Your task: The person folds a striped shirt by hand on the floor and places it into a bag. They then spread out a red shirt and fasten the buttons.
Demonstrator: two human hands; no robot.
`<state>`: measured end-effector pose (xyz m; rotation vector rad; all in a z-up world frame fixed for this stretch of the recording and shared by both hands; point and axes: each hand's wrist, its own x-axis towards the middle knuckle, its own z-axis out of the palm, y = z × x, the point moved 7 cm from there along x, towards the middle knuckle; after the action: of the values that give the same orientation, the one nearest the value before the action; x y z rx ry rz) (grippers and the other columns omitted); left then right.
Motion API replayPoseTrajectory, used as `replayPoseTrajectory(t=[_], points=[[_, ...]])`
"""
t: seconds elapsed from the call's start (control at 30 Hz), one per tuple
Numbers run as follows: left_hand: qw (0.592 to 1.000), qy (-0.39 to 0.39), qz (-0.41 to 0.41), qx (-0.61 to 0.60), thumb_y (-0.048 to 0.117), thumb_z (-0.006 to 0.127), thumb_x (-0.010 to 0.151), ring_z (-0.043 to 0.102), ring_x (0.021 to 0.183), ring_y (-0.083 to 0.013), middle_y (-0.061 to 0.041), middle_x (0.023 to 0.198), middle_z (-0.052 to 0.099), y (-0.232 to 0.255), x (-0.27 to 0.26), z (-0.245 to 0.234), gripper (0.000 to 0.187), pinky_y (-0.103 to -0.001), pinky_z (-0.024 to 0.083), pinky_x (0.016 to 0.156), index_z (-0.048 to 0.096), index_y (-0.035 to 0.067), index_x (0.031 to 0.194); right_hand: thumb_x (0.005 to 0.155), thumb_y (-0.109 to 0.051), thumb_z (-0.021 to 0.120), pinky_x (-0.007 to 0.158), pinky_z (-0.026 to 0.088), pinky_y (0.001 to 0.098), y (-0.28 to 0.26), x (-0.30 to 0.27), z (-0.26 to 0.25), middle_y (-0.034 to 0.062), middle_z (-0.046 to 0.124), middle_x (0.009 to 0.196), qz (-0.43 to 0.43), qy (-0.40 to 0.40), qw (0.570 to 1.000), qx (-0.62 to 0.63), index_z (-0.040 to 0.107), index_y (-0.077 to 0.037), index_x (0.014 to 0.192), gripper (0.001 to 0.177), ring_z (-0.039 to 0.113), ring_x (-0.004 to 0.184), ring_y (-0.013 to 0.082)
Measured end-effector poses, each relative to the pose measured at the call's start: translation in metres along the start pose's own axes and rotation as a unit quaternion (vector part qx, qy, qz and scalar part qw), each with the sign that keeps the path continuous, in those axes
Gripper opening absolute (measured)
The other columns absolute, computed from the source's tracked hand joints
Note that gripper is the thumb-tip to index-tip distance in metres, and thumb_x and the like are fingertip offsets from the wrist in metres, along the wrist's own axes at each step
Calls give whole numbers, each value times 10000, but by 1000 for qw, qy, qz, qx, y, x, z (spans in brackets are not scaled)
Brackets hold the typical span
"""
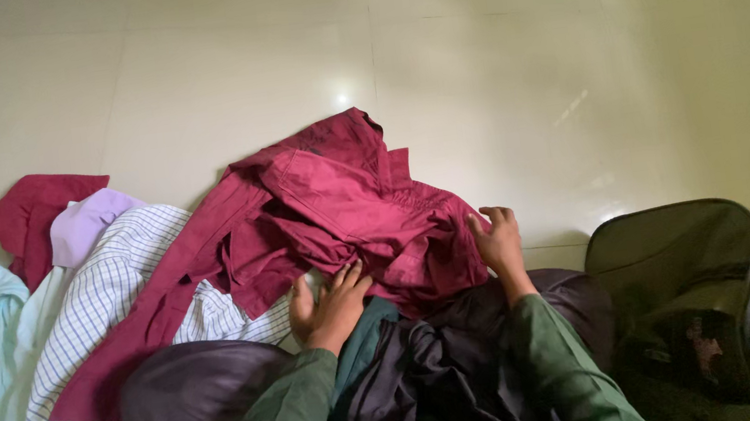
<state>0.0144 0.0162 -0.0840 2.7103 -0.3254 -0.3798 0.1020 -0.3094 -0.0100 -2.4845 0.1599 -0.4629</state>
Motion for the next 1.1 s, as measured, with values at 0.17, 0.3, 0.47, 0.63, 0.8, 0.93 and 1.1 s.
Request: replayPoseTrajectory(t=[0.17, 0.3, 0.47, 0.63, 0.8, 0.93, 1.1], points=[[995, 67, 24, -63, 199, 576, 978, 417, 1428, -267, -56, 1507, 505, 2, -23, -7, 383, -554, 351, 1109, 622, 149, 1355, 693, -430, 899, 762, 543, 553, 42, -2, 70, 325, 538, 1228, 87, -100, 985, -109, 560, 58, 1346, 882, 625, 970, 514], [975, 186, 42, -115, 184, 672, 938, 480, 1359, -326, -113, 1472, 525, 40, -50, -65, 469, -511, 408, 1116, 587, 70, 1385, 822, -329, 810, 783, 569, 450, 13, -5, 63, 251, 644, 1137, 143, -194, 969, 58, 597, 35, 1297, 635, 674, 923, 388], [925, 230, 170, -251, 188, 769, 847, 428, 1383, -467, -255, 1512, 421, 135, -91, -136, 779, -517, 361, 1138, 394, -29, 1494, 973, -176, 659, 745, 580, 313, -128, -66, -27, 105, 756, 1035, 236, -205, 829, 464, 630, 15, 1238, 328, 707, 843, 170], [865, 296, 221, -340, 135, 795, 850, 461, 1351, -478, -289, 1471, 433, 169, -135, -166, 820, -508, 387, 1137, 325, -46, 1497, 1022, -129, 610, 942, 508, 287, -208, -154, -101, 74, 675, 1159, 122, -253, 797, 535, 588, 9, 1298, 309, 617, 1068, 124], [889, 215, 226, -334, 27, 739, 850, 674, 1256, -399, -229, 1385, 657, 157, -179, -199, 722, -406, 552, 1043, 454, 11, 1513, 1009, -34, 628, 1106, 457, 331, -200, -164, -140, 147, 546, 1370, -94, -235, 852, 458, 621, 7, 1322, 317, 575, 1285, 256], [888, 194, 268, -318, 55, 778, 824, 744, 1076, -374, -192, 1195, 706, 166, -208, -230, 598, -405, 604, 892, 567, 39, 1383, 780, -102, 792, 968, 509, 319, -207, -164, -130, 155, 418, 1422, -101, -165, 921, 337, 460, -16, 1410, 717, 543, 1212, 252], [865, 153, 354, -320, 143, 709, 924, 731, 773, -310, -120, 931, 685, 197, -230, -240, 410, -390, 594, 672, 640, 37, 1314, 715, -36, 793, 911, 498, 352, -201, -158, -92, 133, 500, 1395, -65, -188, 930, 308, 676, -42, 1291, 588, 563, 1204, 276]])
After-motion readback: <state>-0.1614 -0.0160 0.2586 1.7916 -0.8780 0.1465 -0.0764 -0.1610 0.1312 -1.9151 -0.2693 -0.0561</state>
